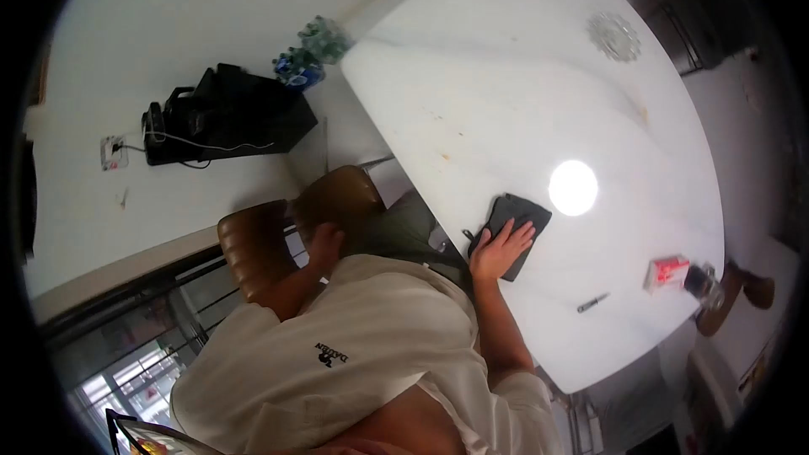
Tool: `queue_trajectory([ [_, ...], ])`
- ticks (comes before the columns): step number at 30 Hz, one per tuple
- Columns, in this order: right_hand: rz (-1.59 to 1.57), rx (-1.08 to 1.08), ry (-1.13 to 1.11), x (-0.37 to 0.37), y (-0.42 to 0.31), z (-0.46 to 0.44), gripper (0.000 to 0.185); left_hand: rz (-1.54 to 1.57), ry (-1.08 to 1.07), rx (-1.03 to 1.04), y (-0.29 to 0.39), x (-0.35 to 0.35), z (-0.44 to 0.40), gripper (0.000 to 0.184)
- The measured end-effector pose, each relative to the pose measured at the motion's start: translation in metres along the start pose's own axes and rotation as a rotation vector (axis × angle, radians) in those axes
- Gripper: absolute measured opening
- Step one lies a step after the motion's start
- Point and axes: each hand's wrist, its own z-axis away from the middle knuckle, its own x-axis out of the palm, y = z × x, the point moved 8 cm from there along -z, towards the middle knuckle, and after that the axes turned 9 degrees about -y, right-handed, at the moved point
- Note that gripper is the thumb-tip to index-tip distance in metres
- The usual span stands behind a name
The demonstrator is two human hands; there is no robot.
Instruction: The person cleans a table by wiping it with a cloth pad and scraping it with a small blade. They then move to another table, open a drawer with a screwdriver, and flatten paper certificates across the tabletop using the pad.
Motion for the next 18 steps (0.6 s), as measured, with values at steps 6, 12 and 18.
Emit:
queue_trajectory([
  [6, 0.070, 0.113, 0.019, 0.026, -0.084, -0.038, 0.067, 0.144, -0.016, -0.083, -0.026, -0.023, -0.038, 0.026],
  [12, 0.003, 0.160, 0.065, 0.064, -0.196, -0.125, 0.063, 0.083, -0.032, -0.050, -0.083, -0.047, -0.101, 0.030],
  [18, -0.181, -0.008, 0.212, 0.119, -0.341, -0.257, 0.031, 0.155, 0.044, -0.189, -0.169, -0.094, -0.154, 0.036],
])
